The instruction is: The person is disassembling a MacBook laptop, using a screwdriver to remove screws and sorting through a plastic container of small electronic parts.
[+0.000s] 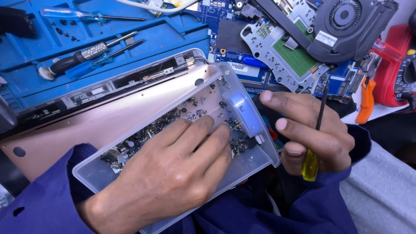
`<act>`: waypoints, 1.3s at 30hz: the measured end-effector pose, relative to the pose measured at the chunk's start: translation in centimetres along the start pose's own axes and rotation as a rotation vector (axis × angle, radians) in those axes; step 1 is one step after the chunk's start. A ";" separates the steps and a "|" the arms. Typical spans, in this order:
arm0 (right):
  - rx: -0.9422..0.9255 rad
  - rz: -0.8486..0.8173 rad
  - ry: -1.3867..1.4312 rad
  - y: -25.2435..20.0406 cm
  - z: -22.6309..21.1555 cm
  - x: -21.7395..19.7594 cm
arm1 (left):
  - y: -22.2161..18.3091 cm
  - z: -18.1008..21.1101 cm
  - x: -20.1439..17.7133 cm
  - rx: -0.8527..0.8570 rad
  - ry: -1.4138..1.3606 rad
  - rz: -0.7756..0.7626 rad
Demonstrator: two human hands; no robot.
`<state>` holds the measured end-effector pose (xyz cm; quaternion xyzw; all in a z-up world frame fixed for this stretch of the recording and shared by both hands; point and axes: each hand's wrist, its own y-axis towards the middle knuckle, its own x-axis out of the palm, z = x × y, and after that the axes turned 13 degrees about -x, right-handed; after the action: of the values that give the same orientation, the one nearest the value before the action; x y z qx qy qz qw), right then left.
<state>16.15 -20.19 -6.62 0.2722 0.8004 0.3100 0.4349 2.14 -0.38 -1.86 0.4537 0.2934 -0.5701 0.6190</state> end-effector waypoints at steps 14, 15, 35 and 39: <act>-0.258 -0.144 0.055 0.8 1.5 -0.3 | -0.4 0.4 0.7 0.092 0.075 -0.096; -0.260 -0.188 0.064 0.7 1.5 -0.6 | -0.6 0.5 0.9 0.095 0.097 -0.126; -0.223 -0.173 0.077 0.5 1.3 -0.4 | -0.2 0.1 0.6 -0.001 0.152 -0.029; -0.201 -0.098 0.053 0.7 1.0 0.3 | -0.1 0.2 0.4 -0.020 0.122 0.011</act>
<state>17.01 -19.29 -6.71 0.1795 0.7888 0.3744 0.4533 2.12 -0.71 -2.19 0.4829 0.3341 -0.5350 0.6075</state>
